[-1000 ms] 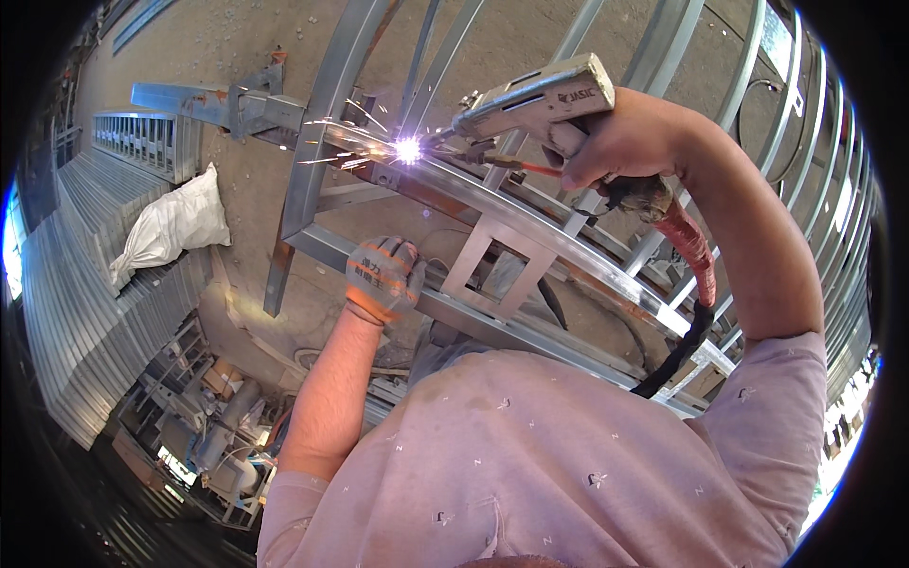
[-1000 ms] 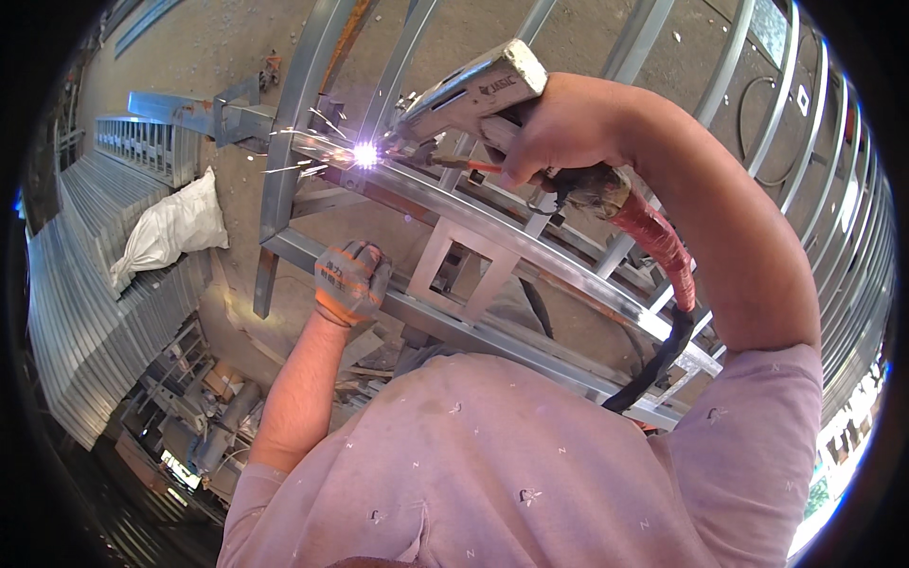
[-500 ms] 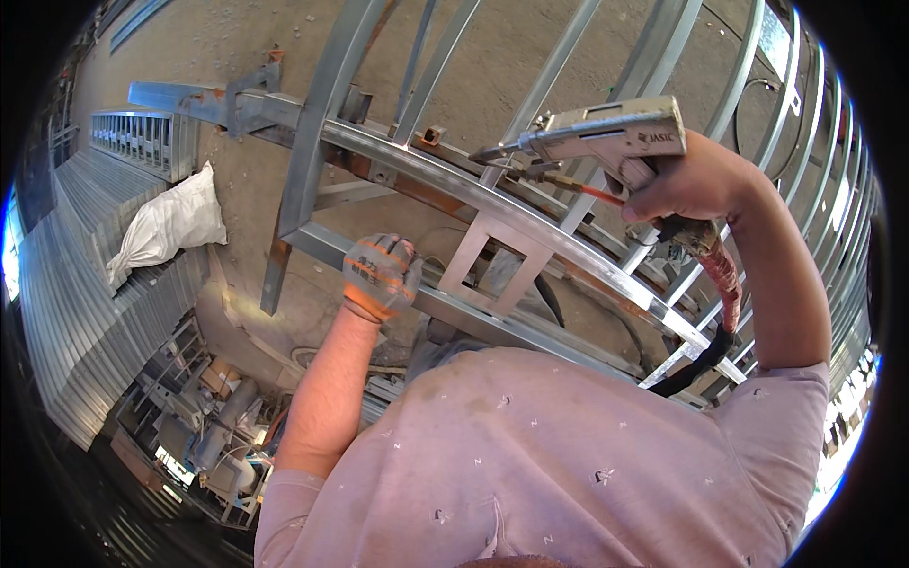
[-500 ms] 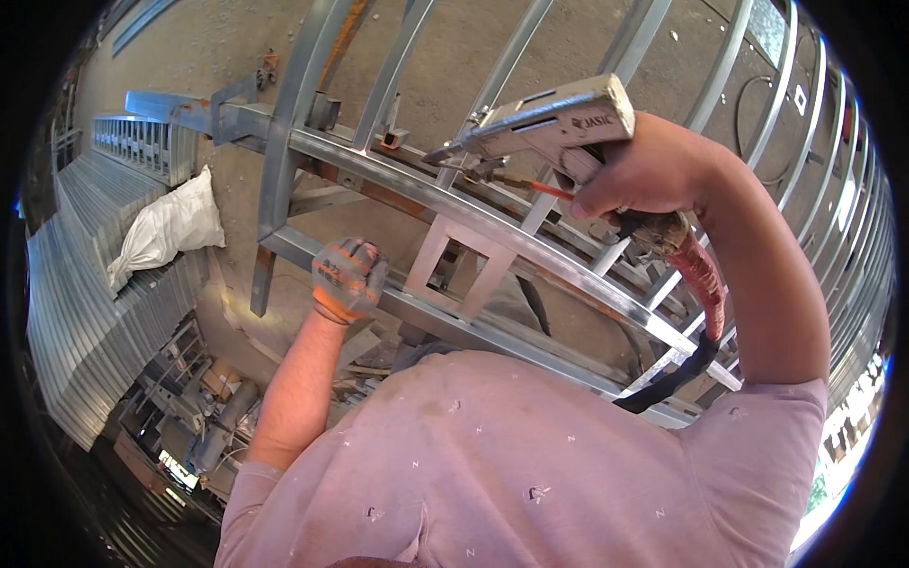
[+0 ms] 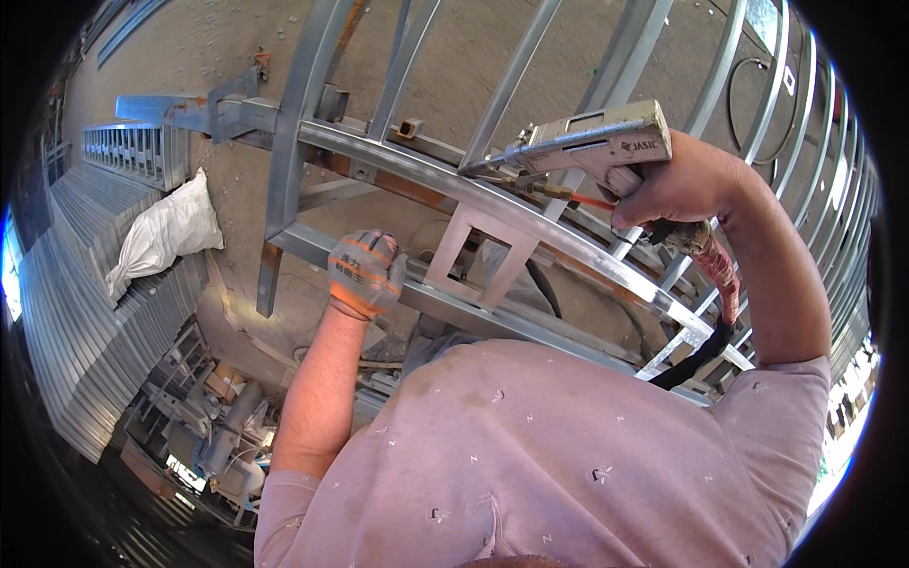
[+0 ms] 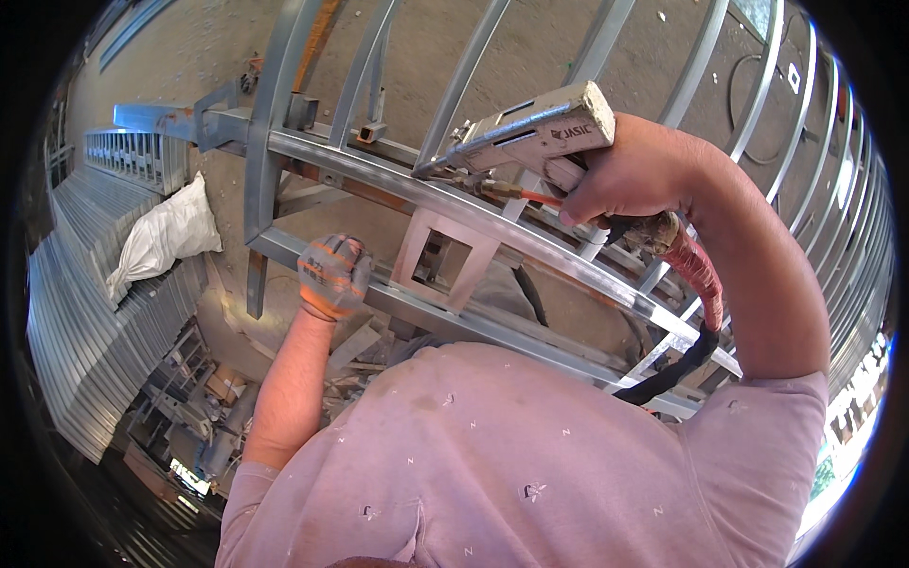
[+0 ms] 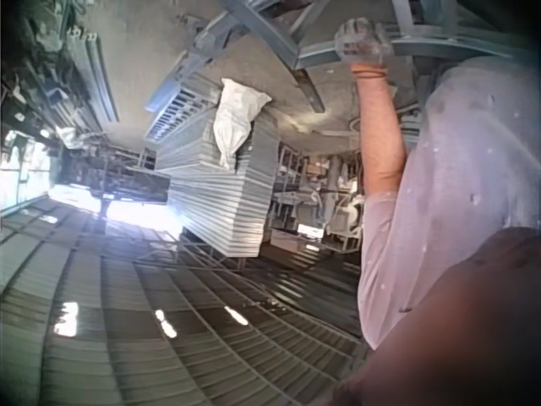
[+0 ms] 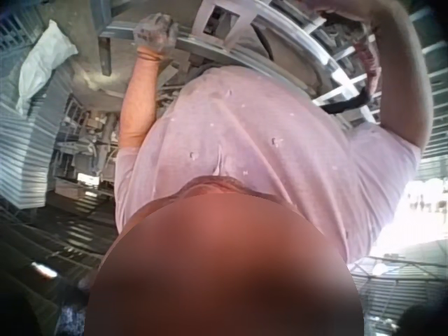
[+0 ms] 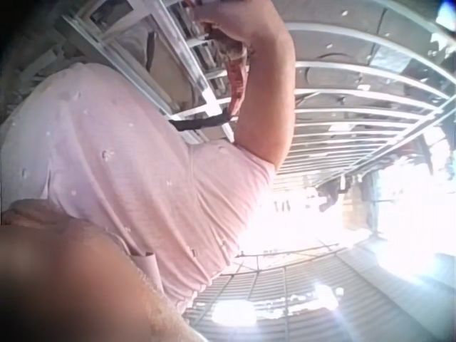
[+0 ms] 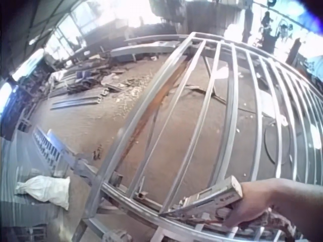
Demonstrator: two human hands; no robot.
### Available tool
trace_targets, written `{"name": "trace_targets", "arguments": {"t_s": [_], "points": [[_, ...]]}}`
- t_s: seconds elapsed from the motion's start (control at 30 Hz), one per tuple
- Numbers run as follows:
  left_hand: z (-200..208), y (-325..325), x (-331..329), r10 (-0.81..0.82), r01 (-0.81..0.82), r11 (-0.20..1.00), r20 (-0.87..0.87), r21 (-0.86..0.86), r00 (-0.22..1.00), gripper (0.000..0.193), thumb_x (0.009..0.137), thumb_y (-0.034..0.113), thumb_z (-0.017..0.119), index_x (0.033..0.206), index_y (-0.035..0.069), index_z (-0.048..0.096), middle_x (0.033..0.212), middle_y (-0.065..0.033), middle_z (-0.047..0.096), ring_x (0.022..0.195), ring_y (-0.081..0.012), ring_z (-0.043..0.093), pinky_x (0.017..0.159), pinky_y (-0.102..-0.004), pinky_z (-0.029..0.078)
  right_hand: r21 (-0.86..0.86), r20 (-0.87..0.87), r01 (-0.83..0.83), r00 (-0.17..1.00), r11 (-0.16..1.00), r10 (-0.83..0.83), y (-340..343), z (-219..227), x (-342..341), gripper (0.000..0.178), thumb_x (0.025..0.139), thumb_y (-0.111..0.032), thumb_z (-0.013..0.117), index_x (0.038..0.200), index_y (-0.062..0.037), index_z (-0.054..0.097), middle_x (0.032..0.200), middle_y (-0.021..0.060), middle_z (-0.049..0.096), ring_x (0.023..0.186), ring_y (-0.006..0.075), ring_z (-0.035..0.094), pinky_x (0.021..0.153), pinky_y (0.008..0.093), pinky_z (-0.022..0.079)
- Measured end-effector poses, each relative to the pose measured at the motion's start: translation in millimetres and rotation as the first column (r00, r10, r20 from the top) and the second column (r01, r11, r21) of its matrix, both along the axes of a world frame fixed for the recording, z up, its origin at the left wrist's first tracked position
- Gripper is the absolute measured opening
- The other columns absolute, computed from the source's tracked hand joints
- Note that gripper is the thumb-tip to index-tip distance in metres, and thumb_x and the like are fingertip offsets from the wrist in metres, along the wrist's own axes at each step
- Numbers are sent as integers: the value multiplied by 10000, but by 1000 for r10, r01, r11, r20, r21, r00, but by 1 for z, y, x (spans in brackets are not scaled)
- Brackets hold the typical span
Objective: The person welds joints on a large curved metal frame using a handheld welding torch. They reposition the torch along multiple seams, producing sparks as they fuse the metal components together.
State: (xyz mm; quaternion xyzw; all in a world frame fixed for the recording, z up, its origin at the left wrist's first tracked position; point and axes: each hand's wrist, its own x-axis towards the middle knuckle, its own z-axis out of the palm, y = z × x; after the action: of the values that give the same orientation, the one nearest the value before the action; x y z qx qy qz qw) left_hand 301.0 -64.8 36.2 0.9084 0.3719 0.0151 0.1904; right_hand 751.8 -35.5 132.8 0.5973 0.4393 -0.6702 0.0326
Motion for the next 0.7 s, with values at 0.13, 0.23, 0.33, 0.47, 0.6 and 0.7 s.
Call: {"name": "trace_targets", "arguments": {"t_s": [0.13, 0.23, 0.33, 0.47, 0.6, 0.7], "points": [[-2, -1, -1, -2, 2, 1000, 7, 13, 1000, 125, 774, 139, 731, 874, 96, 671, 856, -110, 686, 823, -336, 689, 727, -477, 550, 37, 15, -10, 1000, 999, 10, -1, 0, -1, 537, 690, -123, 877, 1195, 2, 746, 1006, 136, 777, 882, 214, 717, 840, 356, 580], [-3, -1, -1, 0, 0, 1000, 10, 14, 1000, 134, 771, 146, 730, 882, 96, 675, 858, -109, 686, 830, -335, 690, 735, -476, 552, 38, 16, -19, 1000, 999, 18, -1, 0, -1, 547, 685, -124, 877, 1203, -5, 748, 1009, 136, 779, 877, 211, 721, 842, 356, 584], [-3, -1, -2, -12, 11, 999, 27, 49, 1000, 144, 769, 151, 731, 892, 97, 678, 872, -110, 689, 842, -332, 691, 743, -476, 553, 37, 20, -32, 999, 999, 31, -1, -1, -1, 555, 682, -124, 879, 1209, -9, 749, 1011, 135, 780, 877, 207, 727, 841, 354, 589], [-3, -2, -2, -6, 6, 1000, 0, 22, 1000, 154, 766, 154, 731, 901, 99, 683, 891, -111, 691, 852, -330, 693, 754, -471, 555, 26, 52, -55, 997, 998, 53, -1, -1, -1, 563, 684, -131, 884, 1217, -10, 747, 1007, 132, 782, 873, 201, 735, 836, 349, 597], [-3, -1, -3, -8, 8, 1000, -8, 19, 1000, 156, 763, 155, 731, 902, 101, 685, 892, -110, 692, 855, -327, 695, 756, -465, 557, 26, 38, -49, 998, 998, 48, -1, 1, -2, 578, 692, -132, 881, 1241, -17, 743, 1002, 135, 781, 867, 204, 743, 838, 351, 604], [-3, -2, -4, -7, 8, 1000, -19, 28, 1000, 154, 768, 155, 733, 905, 102, 687, 894, -110, 699, 862, -325, 699, 758, -464, 559, 11, 74, -61, 995, 998, 60, -1, 2, -3, 585, 698, -128, 875, 1258, -25, 741, 1006, 138, 781, 863, 205, 747, 842, 353, 607]]}}
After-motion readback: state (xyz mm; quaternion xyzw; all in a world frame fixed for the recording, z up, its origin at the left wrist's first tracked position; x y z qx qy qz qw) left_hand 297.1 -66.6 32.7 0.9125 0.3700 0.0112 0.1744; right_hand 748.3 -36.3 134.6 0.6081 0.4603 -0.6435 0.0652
